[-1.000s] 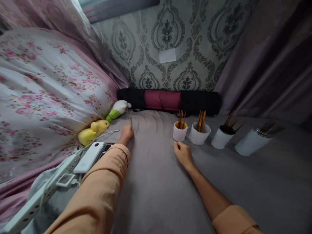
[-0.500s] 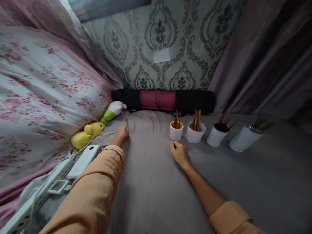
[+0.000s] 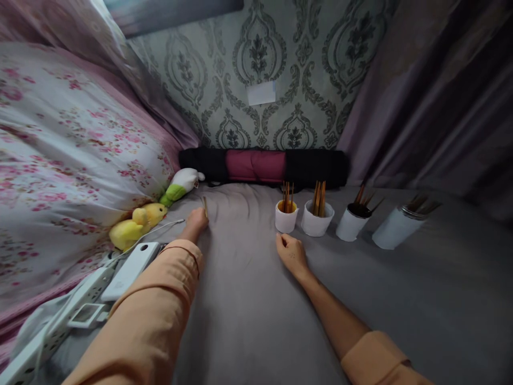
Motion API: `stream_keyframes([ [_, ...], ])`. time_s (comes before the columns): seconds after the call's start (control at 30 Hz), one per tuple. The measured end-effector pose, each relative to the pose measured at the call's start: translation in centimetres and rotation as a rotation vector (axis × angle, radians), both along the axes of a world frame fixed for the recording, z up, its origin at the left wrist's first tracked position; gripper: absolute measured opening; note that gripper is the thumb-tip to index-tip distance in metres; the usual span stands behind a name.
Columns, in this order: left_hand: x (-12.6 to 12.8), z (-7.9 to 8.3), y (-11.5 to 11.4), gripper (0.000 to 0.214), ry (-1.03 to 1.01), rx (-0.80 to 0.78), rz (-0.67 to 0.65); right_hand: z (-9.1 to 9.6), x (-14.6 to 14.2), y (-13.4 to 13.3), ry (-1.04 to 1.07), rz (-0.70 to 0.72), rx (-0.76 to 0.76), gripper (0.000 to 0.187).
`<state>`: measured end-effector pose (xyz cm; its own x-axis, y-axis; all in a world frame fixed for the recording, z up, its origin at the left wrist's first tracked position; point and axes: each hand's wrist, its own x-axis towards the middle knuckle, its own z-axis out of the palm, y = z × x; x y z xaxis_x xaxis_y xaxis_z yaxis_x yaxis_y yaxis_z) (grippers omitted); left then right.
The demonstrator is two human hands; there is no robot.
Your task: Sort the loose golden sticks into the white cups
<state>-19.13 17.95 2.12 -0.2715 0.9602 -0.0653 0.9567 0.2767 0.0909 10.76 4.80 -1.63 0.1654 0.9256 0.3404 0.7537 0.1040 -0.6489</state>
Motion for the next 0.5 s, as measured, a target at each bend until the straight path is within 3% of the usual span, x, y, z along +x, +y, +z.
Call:
stream_keyframes([
  [0.5,0.22,0.05,0.08,0.031,-0.008,0.009,0.009,-0.3,0.02,0.1,-0.013,0.003,0.001,0.038],
])
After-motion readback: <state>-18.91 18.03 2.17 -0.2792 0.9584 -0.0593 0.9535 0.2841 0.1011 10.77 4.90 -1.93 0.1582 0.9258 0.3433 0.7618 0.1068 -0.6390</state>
